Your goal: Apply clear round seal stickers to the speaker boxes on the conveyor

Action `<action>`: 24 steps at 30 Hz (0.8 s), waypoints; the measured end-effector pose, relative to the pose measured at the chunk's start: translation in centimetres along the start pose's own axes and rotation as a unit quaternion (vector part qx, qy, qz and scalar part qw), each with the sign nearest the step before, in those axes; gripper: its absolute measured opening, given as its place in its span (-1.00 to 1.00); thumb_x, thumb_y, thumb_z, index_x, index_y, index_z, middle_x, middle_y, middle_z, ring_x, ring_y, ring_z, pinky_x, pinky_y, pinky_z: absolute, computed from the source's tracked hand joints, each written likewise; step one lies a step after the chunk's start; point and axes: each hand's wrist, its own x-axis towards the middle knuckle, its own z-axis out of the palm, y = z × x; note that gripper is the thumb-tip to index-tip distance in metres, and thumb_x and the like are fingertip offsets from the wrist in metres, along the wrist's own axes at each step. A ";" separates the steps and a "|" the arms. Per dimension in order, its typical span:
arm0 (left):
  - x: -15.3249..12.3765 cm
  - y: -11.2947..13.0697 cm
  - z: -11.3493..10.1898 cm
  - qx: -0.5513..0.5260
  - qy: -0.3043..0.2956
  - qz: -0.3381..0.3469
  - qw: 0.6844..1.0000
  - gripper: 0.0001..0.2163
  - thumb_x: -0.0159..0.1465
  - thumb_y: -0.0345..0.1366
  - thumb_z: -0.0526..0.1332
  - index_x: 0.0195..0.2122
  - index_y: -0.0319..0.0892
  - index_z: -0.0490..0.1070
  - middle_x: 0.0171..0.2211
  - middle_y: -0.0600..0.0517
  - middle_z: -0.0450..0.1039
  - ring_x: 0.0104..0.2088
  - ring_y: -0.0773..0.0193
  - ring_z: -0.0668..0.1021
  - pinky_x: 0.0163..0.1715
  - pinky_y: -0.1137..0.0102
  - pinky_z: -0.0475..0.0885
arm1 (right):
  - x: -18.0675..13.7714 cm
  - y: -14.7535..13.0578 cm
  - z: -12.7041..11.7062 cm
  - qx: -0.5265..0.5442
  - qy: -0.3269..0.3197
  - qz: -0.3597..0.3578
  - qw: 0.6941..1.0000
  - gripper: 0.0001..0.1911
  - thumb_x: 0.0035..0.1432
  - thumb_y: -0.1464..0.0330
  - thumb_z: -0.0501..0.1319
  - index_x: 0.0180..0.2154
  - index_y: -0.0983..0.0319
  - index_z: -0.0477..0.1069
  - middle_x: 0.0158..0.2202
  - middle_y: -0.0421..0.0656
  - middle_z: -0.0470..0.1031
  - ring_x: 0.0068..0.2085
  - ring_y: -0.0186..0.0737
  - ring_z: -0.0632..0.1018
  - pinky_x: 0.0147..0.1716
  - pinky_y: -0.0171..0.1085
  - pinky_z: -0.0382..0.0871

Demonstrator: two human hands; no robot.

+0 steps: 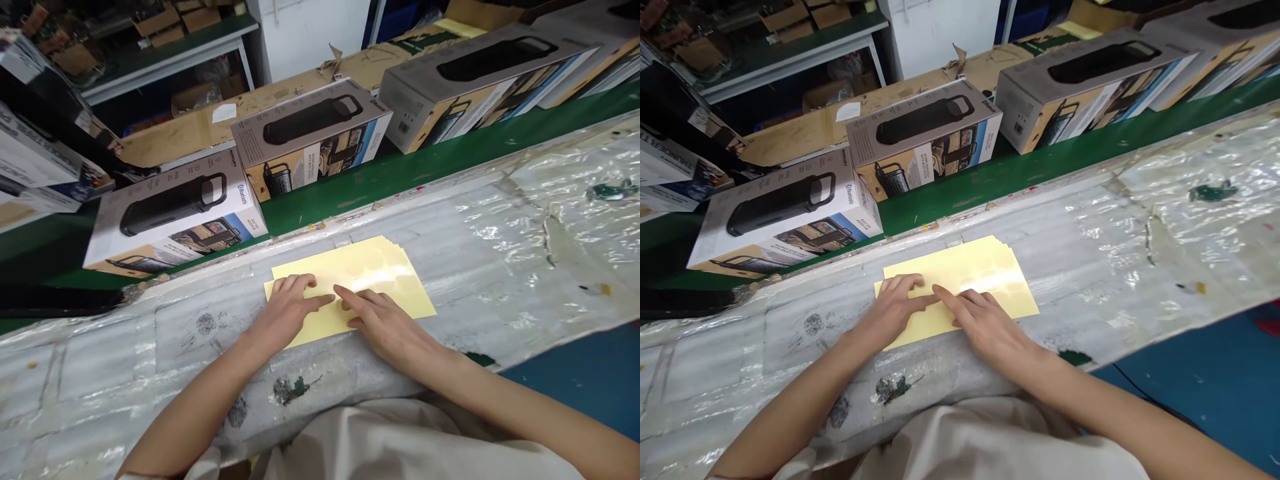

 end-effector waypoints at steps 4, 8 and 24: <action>-0.1 0.2 -0.4 -0.017 0.003 0.001 1.000 -0.46 0.40 -0.58 0.12 0.17 0.29 0.50 0.14 0.03 0.37 0.13 0.09 0.39 0.15 0.20 0.32 | 0.1 -0.1 0.1 -0.003 0.000 -0.010 1.000 -0.15 0.33 0.62 -0.02 0.51 0.13 -0.27 -0.10 0.00 0.56 -0.13 0.01 0.59 -0.19 0.00 0.57; -0.3 0.5 -0.6 -0.010 0.009 0.006 1.000 -0.49 0.41 -0.56 0.14 0.16 0.27 0.51 0.13 0.02 0.37 0.11 0.09 0.38 0.07 0.25 0.34 | -0.5 0.7 1.4 0.012 0.019 0.010 1.000 -0.14 0.32 0.61 -0.01 0.51 0.01 -0.20 -0.12 -0.05 0.57 -0.14 -0.04 0.62 -0.21 -0.07 0.60; -0.4 0.5 0.2 0.056 0.050 0.039 0.996 -0.49 0.39 -0.54 0.17 0.22 0.22 0.42 0.08 -0.02 0.42 0.03 0.09 0.45 -0.03 0.26 0.38 | -2.0 1.2 1.7 0.159 0.128 0.132 0.970 -0.45 0.42 0.29 0.08 0.37 -0.14 0.11 -0.19 -0.11 0.60 -0.21 -0.05 0.70 -0.34 -0.19 0.69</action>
